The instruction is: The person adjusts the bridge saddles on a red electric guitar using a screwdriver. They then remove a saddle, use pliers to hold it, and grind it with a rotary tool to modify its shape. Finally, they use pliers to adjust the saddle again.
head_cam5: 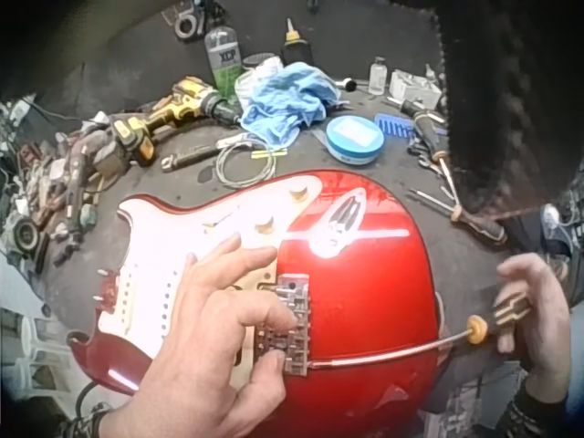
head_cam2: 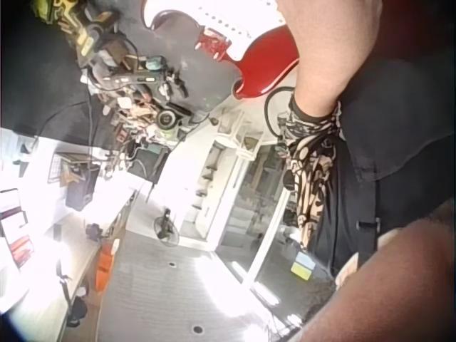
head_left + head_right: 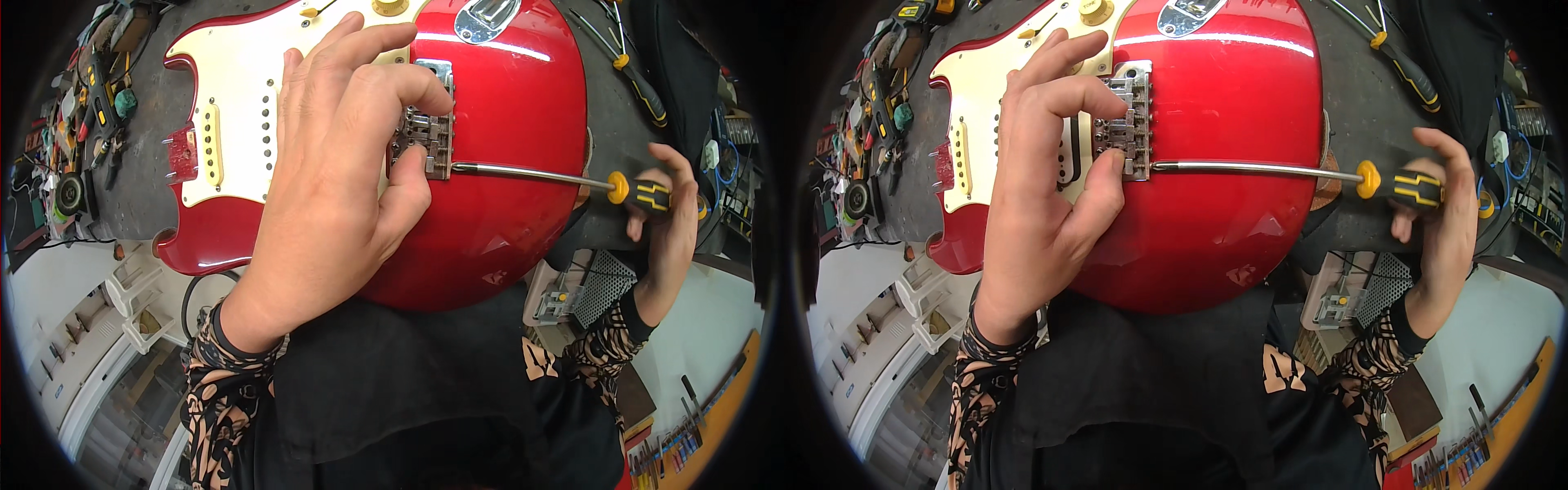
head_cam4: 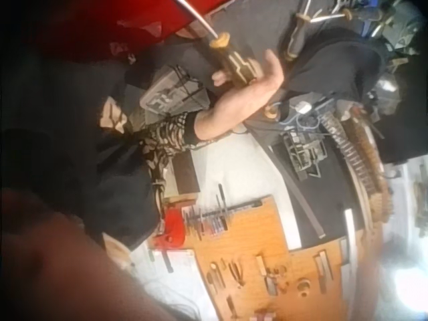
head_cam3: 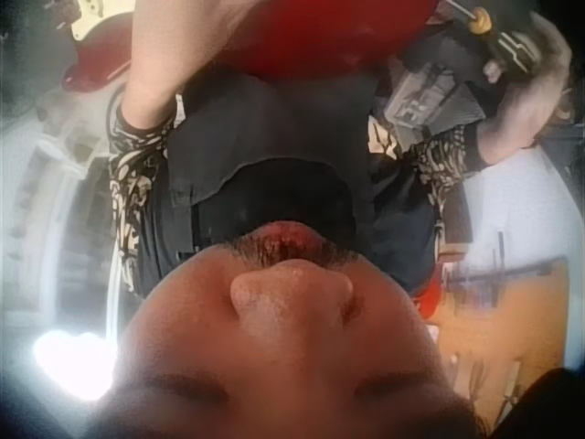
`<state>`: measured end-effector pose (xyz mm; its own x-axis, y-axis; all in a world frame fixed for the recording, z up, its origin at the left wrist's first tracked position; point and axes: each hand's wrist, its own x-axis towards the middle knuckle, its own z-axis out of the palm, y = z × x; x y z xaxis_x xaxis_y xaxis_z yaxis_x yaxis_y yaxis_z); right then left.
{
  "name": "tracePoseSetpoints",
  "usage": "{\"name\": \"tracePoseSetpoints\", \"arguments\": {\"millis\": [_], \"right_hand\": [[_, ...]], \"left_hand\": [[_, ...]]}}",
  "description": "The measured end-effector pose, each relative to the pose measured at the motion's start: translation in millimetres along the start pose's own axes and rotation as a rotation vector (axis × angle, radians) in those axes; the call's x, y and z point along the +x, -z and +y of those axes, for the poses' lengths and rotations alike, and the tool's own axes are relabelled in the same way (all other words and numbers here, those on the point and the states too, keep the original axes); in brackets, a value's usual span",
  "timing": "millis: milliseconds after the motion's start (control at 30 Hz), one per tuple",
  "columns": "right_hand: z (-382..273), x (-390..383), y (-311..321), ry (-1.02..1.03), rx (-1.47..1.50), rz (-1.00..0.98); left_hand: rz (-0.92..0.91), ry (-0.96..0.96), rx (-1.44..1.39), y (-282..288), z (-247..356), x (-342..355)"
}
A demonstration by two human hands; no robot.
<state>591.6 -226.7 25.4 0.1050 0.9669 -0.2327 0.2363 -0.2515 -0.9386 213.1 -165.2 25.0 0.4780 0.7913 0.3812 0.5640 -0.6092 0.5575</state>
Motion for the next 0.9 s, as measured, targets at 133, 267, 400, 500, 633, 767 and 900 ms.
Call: {"name": "tracePoseSetpoints", "arguments": {"millis": [133, 267, 400, 500, 633, 767, 900], "right_hand": [[3, 3, -2, 0.006, -0.189, 0.126], [19, 0, -4, 0.183, -0.059, 0.085], [30, 1, 15, 0.266, 0.008, -0.067], [32, 0, 15, 0.376, 0.011, -0.037], [14, -3, -4, 0.255, 0.064, -0.023], [-18, -1, -2, -0.161, -0.314, 0.04], [12, -3, 0, 0.118, -0.132, 0.181]], "left_hand": [[0.0, -0.078, 0.063, -2, -9, -3], [0.042, -0.11, 0.051, -6, -13, -4], [0.078, -0.076, -0.032, -8, -12, -6], [-0.03, 0.073, 0.022, 1, 0, -6], [-0.042, 0.102, 0.022, 1, 1, -6], [-0.029, 0.126, -0.003, 2, 3, -7], [-0.01, 0.104, -0.016, 2, 3, -5]]}}
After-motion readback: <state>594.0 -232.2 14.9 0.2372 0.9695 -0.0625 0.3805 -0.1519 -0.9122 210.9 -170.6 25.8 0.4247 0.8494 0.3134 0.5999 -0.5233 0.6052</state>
